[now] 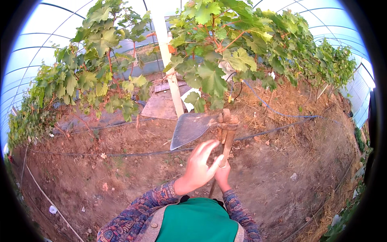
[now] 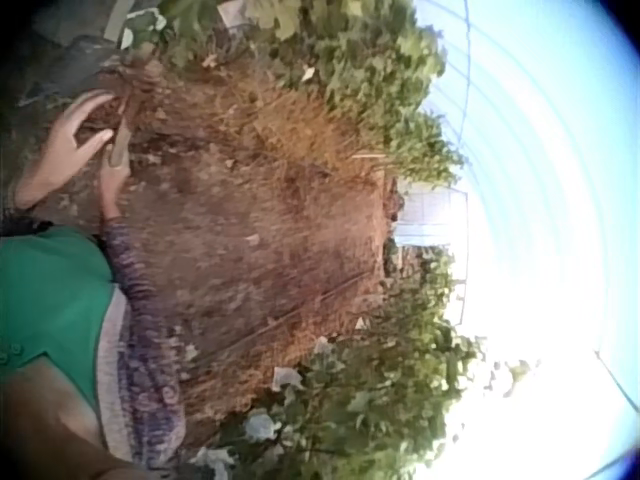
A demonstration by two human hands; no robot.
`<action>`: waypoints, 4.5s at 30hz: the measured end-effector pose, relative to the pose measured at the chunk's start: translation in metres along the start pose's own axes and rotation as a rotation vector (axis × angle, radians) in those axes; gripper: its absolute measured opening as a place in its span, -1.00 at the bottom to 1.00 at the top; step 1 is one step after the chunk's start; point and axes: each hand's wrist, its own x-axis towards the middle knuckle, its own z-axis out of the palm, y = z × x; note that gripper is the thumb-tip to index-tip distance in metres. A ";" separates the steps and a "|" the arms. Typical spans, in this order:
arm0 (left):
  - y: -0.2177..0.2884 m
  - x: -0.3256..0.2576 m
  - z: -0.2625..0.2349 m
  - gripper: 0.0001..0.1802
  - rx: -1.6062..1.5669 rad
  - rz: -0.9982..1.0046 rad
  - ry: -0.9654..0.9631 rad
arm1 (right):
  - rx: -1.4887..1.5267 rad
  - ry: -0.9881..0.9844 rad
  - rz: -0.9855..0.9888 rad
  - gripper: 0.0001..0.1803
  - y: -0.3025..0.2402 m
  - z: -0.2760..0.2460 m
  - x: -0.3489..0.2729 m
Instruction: The person repairs a hoe by removing a frayed rope from the handle, cutting it with a knife, and then wrapping a new red rope around the handle to secure it. The task is performed inside a greenhouse with grapevines and straw mulch visible.
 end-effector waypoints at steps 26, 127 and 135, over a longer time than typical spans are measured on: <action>0.001 0.080 -0.028 -0.48 0.410 0.260 -0.111 | -0.070 -0.036 0.061 -0.86 -0.011 -0.012 0.002; 0.098 0.052 0.118 -0.62 0.030 0.652 -0.299 | -0.080 0.652 0.008 -0.79 -0.018 -0.136 -0.027; 0.098 0.039 0.170 -0.71 -0.379 0.549 -0.098 | 0.090 0.579 0.139 -0.81 -0.012 -0.183 -0.007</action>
